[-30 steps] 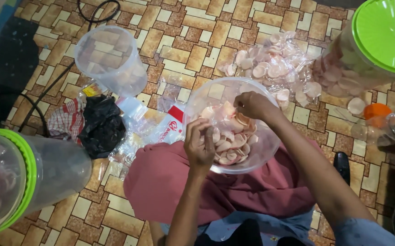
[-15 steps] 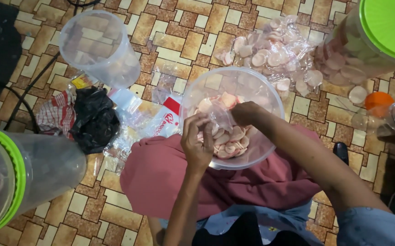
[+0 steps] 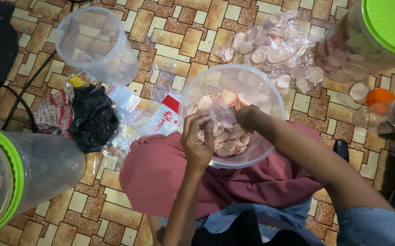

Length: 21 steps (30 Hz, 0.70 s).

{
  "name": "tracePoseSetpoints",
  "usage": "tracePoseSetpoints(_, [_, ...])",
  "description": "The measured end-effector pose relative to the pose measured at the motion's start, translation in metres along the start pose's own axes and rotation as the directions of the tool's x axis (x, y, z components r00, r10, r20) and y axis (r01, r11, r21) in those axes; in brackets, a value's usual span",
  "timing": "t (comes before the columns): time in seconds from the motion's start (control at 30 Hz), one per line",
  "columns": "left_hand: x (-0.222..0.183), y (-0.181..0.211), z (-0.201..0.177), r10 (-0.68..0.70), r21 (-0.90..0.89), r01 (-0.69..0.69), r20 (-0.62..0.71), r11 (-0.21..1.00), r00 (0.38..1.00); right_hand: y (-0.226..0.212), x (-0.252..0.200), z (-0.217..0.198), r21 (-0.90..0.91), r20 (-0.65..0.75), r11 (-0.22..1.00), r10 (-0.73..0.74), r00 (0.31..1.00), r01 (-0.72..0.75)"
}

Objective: A person sitting on the floor picks up snacks from a pile and places them into a clear plastic container.

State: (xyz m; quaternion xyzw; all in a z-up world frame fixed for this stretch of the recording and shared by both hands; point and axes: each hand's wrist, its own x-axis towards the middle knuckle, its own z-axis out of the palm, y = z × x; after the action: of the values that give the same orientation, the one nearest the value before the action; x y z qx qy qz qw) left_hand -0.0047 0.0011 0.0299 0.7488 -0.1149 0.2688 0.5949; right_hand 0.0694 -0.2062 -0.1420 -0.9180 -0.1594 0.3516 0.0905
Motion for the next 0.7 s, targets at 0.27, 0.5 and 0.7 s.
tracePoseSetpoints(0.27, [0.000, -0.004, -0.002, -0.003, -0.003, 0.003, -0.018, 1.000, 1.000, 0.028, -0.029, 0.045, 0.060, -0.025, 0.995, -0.073, 0.997, 0.074])
tracePoseSetpoints(0.5, [0.001, -0.003, -0.003, -0.001, 0.009, 0.001, -0.015, 1.000, 1.000, -0.014, 0.000, -0.009, 0.111, -0.054, 0.985, -0.129, 0.990, 0.134])
tracePoseSetpoints(0.7, [0.000, -0.003, -0.002, -0.009, 0.011, 0.009, -0.019, 1.000, 1.000, -0.025, 0.007, -0.023, 0.138, -0.087, 0.971, -0.184, 0.979, 0.195])
